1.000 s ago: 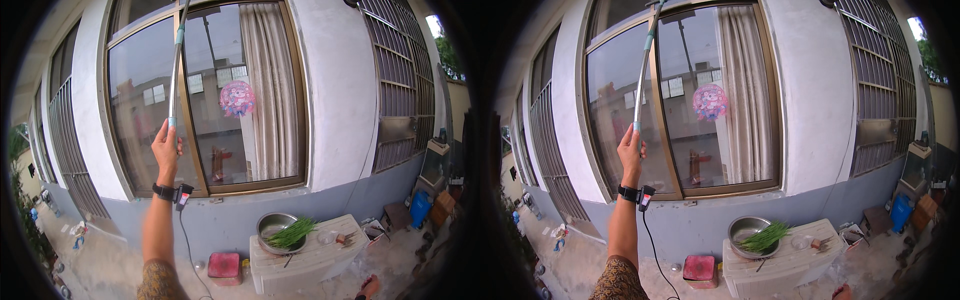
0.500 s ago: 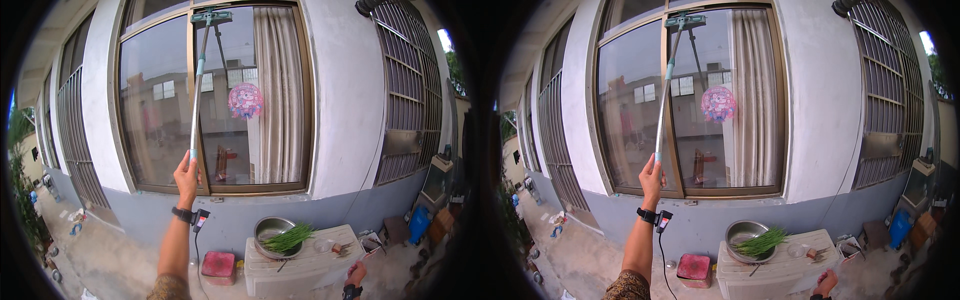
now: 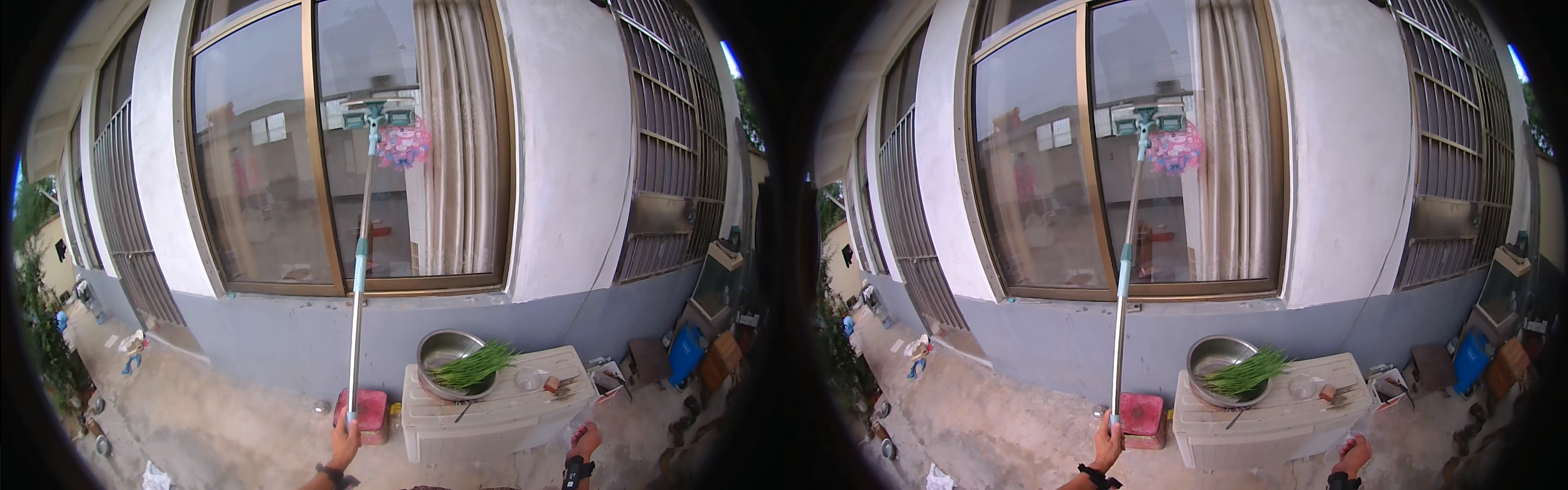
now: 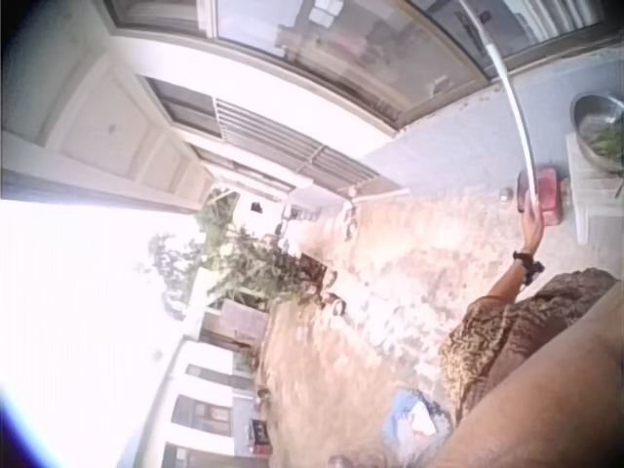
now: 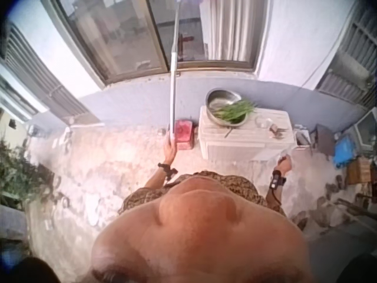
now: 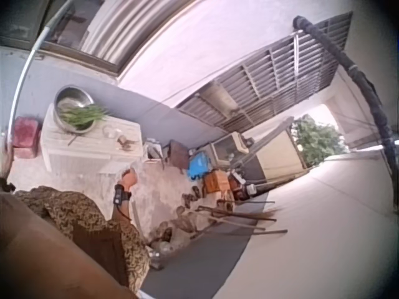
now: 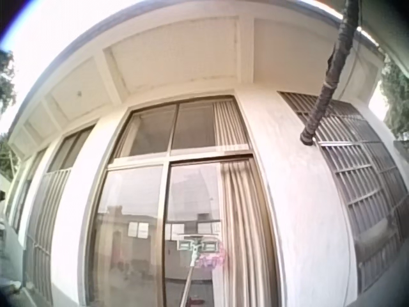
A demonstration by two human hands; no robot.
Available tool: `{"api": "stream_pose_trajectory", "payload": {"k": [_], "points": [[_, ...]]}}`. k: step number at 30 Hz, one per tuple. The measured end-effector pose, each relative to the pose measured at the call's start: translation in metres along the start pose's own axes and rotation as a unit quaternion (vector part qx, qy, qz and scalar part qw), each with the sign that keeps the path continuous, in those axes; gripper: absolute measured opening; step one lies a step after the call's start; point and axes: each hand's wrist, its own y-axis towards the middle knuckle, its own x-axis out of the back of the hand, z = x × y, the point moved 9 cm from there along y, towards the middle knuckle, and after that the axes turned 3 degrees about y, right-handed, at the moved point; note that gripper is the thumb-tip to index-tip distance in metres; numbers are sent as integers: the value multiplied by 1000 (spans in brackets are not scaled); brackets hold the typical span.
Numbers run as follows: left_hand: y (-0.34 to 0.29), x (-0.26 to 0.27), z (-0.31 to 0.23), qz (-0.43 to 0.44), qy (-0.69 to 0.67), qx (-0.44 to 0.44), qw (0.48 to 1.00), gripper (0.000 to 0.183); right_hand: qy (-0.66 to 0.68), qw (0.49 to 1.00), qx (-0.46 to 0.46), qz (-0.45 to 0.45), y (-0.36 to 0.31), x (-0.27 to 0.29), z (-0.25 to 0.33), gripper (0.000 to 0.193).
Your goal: Cleaning the exterior of a window using a long-handled squeegee tool in a courtyard.
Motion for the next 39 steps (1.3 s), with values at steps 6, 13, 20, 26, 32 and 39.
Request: {"api": "stream_pose_trajectory", "payload": {"k": [6, 13, 20, 26, 32, 39], "points": [[88, 6, -88, -62, 119, -87, 987, 45, -15, 1000, 0, 15, 0, -14, 5, 10], [222, -1, -349, -139, 100, -307, 936, 40, 6, 1000, 2, 8, -5, 3, 10, 9], [206, -51, -376, -126, 102, -274, 948, 41, 12, 1000, -6, -12, -4, 41, 0, 8], [137, -63, -169, -107, 203, -177, 957, 40, 6, 1000, -12, -27, -7, 38, -5, 8], [-5, -59, 20, -14, 260, -45, 964, 44, -17, 1000, -7, 4, -8, 20, -5, 6], [56, -112, -82, -22, 165, -127, 978, 44, -20, 1000, -6, 20, -23, -8, -6, 6]]}}
